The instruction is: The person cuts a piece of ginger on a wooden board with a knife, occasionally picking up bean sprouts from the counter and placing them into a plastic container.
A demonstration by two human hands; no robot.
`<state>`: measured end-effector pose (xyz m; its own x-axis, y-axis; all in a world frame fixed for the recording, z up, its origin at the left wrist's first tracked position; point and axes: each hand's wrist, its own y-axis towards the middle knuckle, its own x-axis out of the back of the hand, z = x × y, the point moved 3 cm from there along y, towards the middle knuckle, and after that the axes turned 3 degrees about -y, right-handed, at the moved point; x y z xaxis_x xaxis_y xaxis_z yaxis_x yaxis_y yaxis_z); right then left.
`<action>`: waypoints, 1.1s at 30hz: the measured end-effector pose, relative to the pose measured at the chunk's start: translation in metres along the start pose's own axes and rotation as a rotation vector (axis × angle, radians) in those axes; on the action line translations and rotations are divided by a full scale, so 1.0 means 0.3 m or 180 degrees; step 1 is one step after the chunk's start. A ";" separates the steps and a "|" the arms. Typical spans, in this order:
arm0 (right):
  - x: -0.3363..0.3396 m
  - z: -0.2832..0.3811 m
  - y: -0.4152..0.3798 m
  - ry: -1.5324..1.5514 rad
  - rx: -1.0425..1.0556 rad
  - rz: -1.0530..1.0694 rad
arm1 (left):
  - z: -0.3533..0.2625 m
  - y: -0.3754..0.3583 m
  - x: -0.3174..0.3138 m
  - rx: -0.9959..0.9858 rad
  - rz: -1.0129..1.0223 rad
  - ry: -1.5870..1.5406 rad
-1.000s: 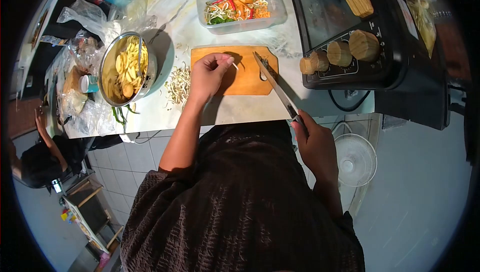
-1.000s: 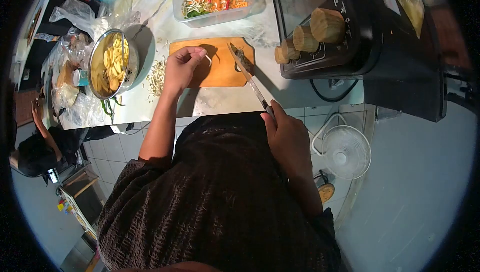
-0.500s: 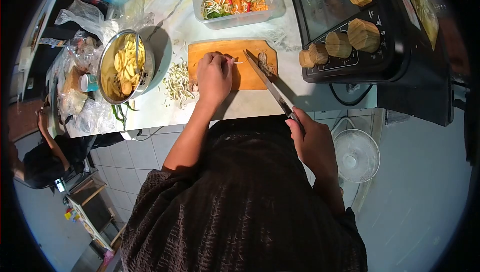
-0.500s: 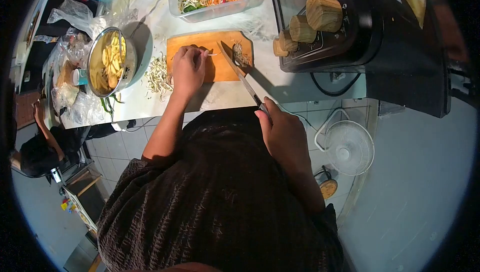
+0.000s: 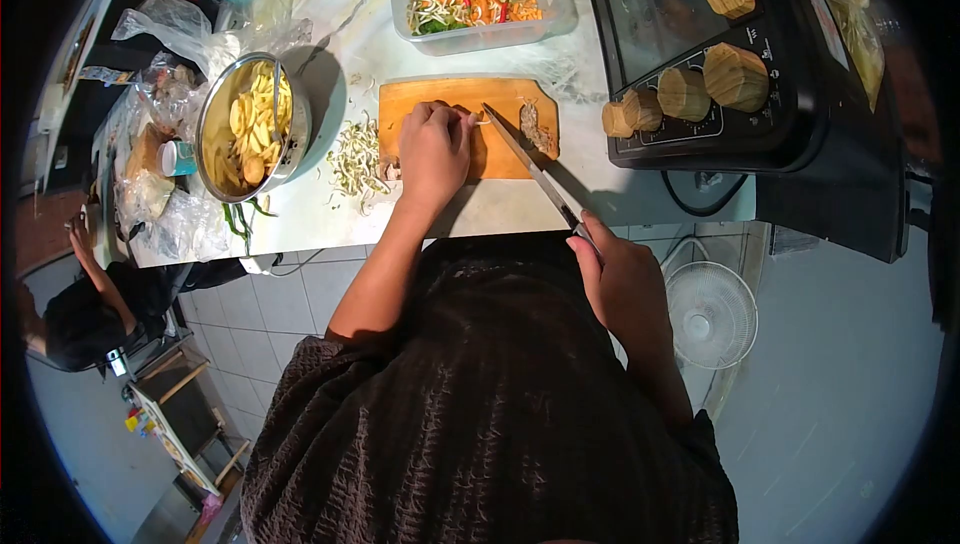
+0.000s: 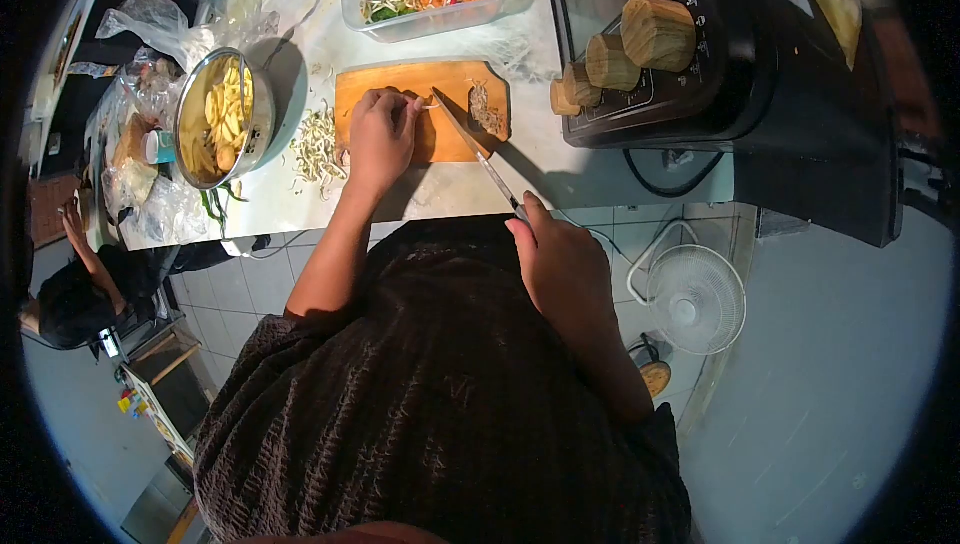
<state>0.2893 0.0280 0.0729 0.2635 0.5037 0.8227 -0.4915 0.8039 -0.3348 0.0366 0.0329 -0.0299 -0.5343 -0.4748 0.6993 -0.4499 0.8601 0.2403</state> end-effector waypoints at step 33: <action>0.025 0.074 0.001 0.0121 0.0108 -0.0334 | 0.153 0.134 0.348 0.0812 0.0035 0.0005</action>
<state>0.2726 0.0250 0.0890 0.3461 0.4295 0.8341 -0.4873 0.8420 -0.2314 -0.0700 0.0094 0.0219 -0.5390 -0.4653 0.7021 -0.6103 0.7903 0.0552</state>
